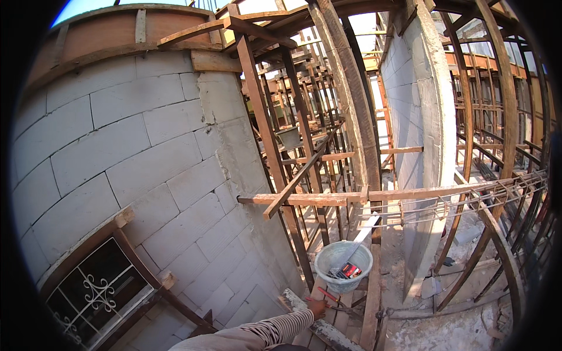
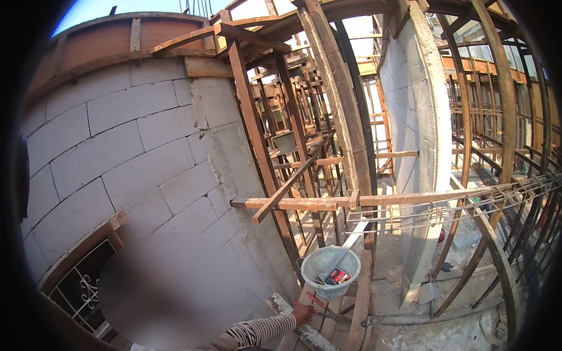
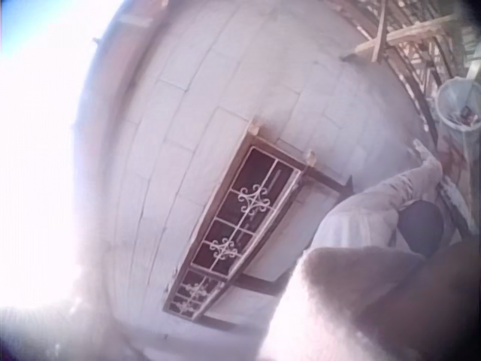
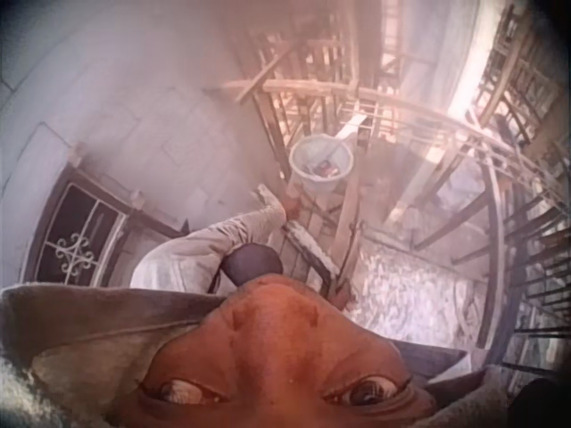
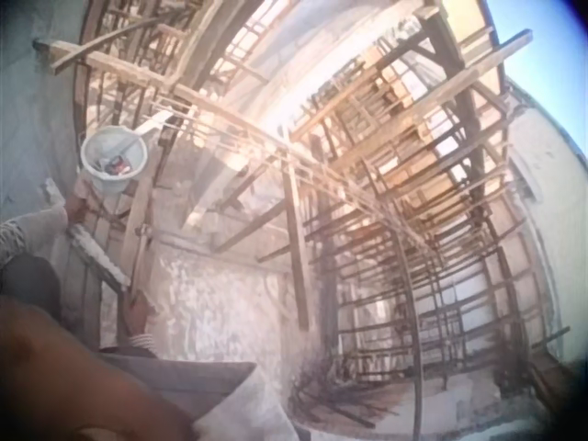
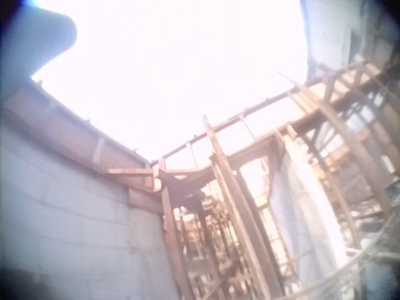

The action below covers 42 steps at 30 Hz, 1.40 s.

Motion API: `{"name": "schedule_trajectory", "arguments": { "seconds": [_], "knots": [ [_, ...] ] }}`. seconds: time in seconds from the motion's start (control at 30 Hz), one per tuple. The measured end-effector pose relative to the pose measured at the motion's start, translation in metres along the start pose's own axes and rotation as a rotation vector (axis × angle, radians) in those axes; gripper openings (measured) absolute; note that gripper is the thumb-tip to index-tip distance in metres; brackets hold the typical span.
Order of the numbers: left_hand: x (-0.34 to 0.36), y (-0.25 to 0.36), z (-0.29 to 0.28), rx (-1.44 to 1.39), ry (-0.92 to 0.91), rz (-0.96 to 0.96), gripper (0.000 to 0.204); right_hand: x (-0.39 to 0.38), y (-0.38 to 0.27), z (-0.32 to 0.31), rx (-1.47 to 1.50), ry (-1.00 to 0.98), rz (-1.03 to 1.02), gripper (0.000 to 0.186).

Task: The person measures a wooden plank with a try square and pencil, then uses a hand saw to cut the plank on a wooden scaffold. The person also uses pliers and a hammer to remove nails from the wood.

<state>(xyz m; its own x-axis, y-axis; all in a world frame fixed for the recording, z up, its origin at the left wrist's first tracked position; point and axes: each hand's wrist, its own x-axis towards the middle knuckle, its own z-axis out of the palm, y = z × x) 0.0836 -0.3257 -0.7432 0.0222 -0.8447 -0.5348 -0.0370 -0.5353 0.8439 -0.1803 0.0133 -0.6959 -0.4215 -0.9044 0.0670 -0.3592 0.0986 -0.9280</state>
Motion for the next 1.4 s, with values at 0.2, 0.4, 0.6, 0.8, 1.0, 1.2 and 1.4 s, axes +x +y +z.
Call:
{"name": "schedule_trajectory", "arguments": {
  "seconds": [0.2,0.4,0.6,0.8,1.0,1.2,1.4],
  "knots": [
    [-0.068,-0.031,0.016,1.167,-0.307,0.649,0.075,0.002,-0.022,-0.020,-0.069,-0.034,-0.009,0.029],
    [-0.140,-0.023,0.032,1.659,-0.518,0.763,0.098,0.040,-0.057,-0.036,-0.061,-0.128,-0.004,0.033],
    [-0.152,-0.014,0.029,1.561,-0.505,0.931,0.110,0.123,-0.135,-0.057,-0.190,-0.378,-0.019,0.044],
    [-0.155,-0.012,0.035,1.607,-0.507,0.833,0.109,0.208,-0.183,0.005,-0.456,-0.424,-0.219,0.044],
    [-0.154,-0.013,0.033,1.627,-0.516,0.860,0.109,0.263,-0.206,0.031,-0.310,-0.698,-0.092,0.055],
    [-0.141,-0.005,0.040,1.769,-0.637,0.788,0.105,0.252,-0.189,0.003,0.307,-0.353,0.043,0.058],
    [-0.125,-0.013,0.046,1.885,-0.662,0.771,0.097,0.203,-0.105,-0.012,-0.105,-0.188,-0.054,0.061]
  ]
}}
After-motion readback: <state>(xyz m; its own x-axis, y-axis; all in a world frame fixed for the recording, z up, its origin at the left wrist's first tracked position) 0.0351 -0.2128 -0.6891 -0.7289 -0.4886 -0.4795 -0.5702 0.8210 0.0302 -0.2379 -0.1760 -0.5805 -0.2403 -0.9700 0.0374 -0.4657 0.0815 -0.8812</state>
